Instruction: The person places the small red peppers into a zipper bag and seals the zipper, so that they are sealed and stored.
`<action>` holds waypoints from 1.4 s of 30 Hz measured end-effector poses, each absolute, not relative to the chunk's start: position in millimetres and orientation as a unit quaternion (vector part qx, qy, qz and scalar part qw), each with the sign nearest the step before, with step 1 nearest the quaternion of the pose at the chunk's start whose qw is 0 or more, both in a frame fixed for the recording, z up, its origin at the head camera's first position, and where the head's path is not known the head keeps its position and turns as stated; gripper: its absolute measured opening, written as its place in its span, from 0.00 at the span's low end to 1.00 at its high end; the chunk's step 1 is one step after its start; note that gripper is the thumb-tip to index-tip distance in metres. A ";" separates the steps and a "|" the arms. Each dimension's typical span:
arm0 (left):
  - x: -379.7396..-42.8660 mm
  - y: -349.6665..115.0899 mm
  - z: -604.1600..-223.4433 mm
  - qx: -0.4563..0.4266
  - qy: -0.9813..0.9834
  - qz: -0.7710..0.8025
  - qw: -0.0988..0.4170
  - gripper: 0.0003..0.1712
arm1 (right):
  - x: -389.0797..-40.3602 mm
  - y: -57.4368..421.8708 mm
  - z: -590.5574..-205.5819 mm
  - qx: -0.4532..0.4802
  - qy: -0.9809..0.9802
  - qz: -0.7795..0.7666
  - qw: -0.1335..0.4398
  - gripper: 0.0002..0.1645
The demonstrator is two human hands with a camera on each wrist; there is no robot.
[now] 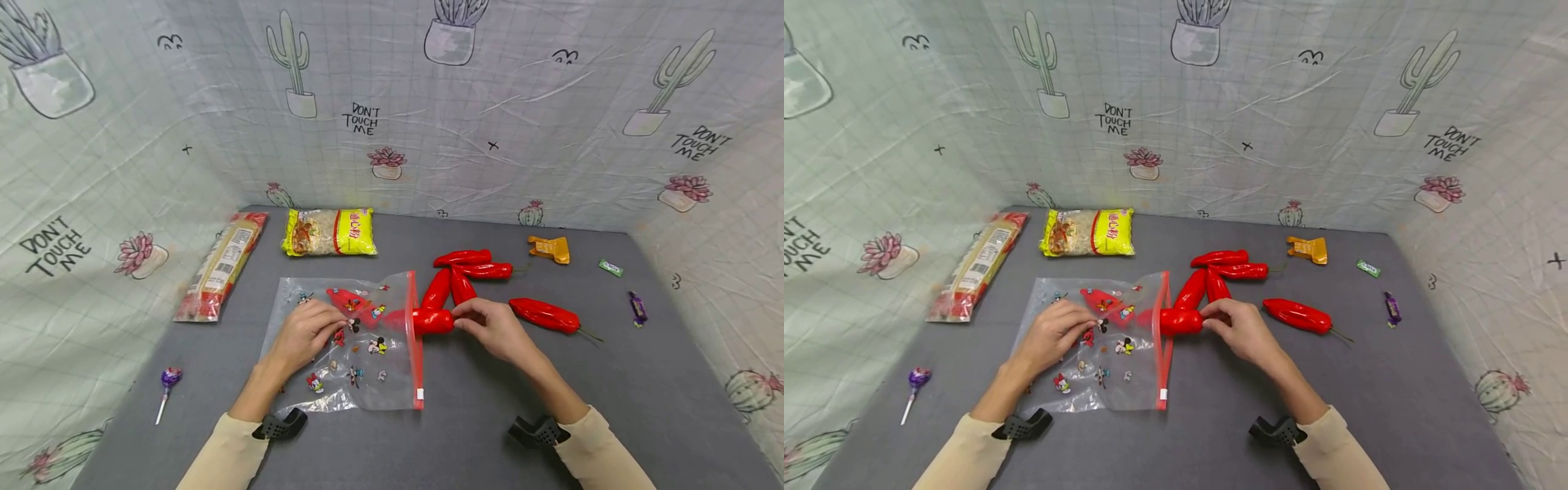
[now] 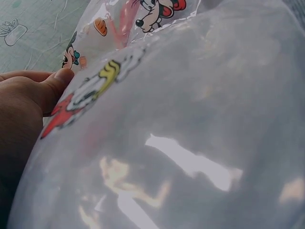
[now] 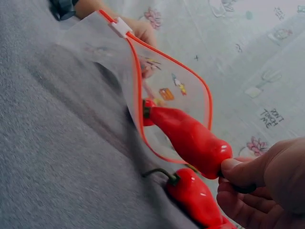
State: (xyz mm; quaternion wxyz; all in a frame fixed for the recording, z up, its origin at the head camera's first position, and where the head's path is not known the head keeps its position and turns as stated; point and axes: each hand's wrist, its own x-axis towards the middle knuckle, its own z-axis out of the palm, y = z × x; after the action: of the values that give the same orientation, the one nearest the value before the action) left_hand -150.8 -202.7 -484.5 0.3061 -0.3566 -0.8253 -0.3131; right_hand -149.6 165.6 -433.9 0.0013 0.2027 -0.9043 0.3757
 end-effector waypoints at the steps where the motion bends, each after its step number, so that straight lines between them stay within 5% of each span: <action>1: -150.7 -203.0 -484.2 -0.357 -0.826 -0.313 0.306 0.07 | -149.9 164.4 -435.4 0.205 -0.903 0.377 0.000 0.12; 20: -150.4 -202.7 -482.1 -0.362 -0.824 -0.308 0.308 0.08 | -166.6 122.1 -457.1 0.207 -0.884 0.419 0.031 0.11; 42: -149.8 -202.4 -483.1 -0.367 -0.818 -0.320 0.306 0.10 | -188.6 80.7 -468.2 0.163 -0.919 0.334 0.134 0.03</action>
State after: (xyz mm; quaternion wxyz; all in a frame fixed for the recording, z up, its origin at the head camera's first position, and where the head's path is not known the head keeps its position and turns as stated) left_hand -149.8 -202.4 -483.1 0.3058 -0.3675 -0.8181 -0.3196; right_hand -188.6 80.7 -468.2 0.1342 0.1633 -0.9185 0.3342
